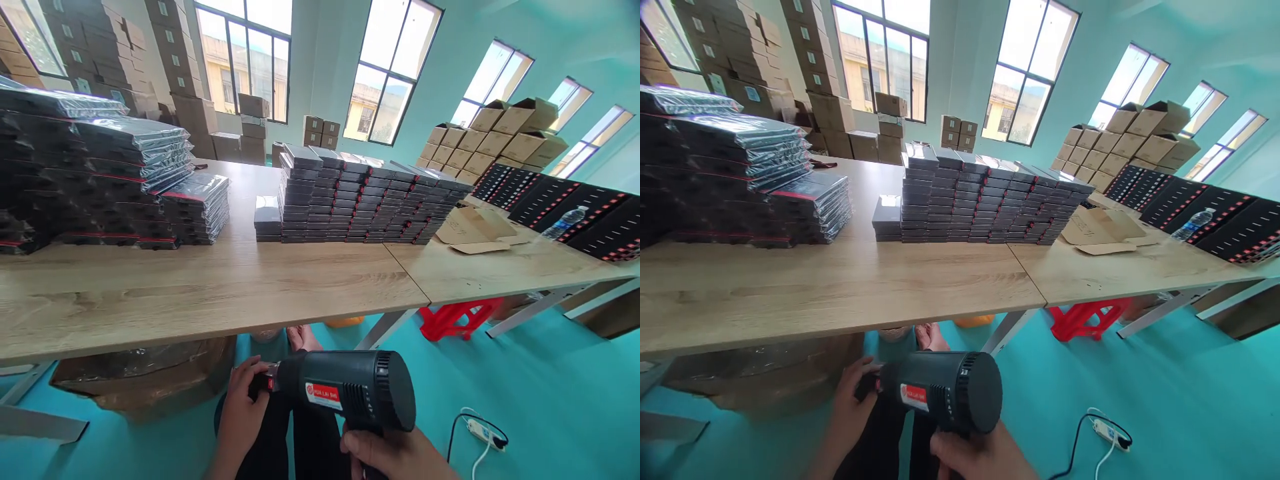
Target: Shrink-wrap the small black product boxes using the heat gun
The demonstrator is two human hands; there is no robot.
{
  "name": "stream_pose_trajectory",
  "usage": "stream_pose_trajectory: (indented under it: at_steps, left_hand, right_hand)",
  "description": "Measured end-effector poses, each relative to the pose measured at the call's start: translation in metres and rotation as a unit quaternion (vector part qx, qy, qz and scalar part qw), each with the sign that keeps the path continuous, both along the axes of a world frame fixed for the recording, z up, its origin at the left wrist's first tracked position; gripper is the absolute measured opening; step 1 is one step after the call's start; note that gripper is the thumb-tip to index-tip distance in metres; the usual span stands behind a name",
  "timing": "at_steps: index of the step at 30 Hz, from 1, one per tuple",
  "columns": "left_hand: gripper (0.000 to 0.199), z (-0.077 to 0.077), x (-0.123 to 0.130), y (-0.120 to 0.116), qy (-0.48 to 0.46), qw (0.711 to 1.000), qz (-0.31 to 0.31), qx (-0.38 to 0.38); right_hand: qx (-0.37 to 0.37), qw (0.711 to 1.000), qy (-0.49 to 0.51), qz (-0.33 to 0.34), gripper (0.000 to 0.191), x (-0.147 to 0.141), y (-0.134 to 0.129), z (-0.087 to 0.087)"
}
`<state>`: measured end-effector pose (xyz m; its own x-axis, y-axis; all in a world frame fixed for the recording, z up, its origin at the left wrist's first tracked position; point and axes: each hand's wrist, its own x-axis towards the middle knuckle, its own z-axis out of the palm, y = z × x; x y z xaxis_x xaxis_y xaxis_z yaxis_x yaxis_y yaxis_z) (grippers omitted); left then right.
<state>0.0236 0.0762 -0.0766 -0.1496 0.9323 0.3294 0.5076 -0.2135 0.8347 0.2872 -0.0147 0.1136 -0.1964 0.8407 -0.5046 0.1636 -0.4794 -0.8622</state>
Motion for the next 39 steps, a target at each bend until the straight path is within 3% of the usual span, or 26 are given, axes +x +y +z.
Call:
stream_pose_trajectory:
  at_steps: [2,7,12,17,21,27,30,35,39]
  left_hand:
    - [0.03,0.001,-0.002,0.0,-0.003,1.0,-0.005,-0.011]
    - [0.021,0.003,-0.007,0.004,-0.086,0.995,0.015,-0.051]
    - [0.027,0.011,-0.01,0.008,-0.15,0.986,0.039,-0.069]
    - [0.03,0.022,-0.01,0.008,-0.166,0.98,0.054,-0.092]
    - [0.03,0.026,-0.009,0.008,-0.172,0.98,0.039,-0.09]
    - [0.03,0.041,-0.008,0.004,-0.207,0.969,0.048,-0.123]
    - [0.028,0.046,-0.004,0.004,-0.308,0.935,0.028,-0.173]
    - [0.017,0.041,0.002,0.009,-0.535,0.811,0.044,-0.232]
    - [0.016,0.034,-0.001,0.011,-0.607,0.753,0.053,-0.249]
  right_hand:
    - [-0.025,0.999,-0.021,-0.026,0.046,-0.001,0.001,0.005]
    - [-0.011,0.998,0.055,0.001,0.054,-0.001,0.002,0.008]
    - [-0.006,0.994,0.033,-0.104,0.051,0.009,0.003,0.006]
    - [-0.029,0.996,0.072,-0.04,0.048,0.014,-0.002,0.01]
    - [-0.011,0.999,-0.003,-0.053,0.052,0.014,-0.005,0.009]
    - [0.005,0.998,0.043,-0.047,0.047,0.017,-0.002,0.011]
    - [0.023,0.995,0.072,-0.071,0.044,0.012,0.002,0.017]
    - [0.017,0.997,0.074,0.007,0.041,-0.002,0.003,0.028]
    - [-0.038,0.999,0.007,0.039,0.037,0.0,-0.008,0.013]
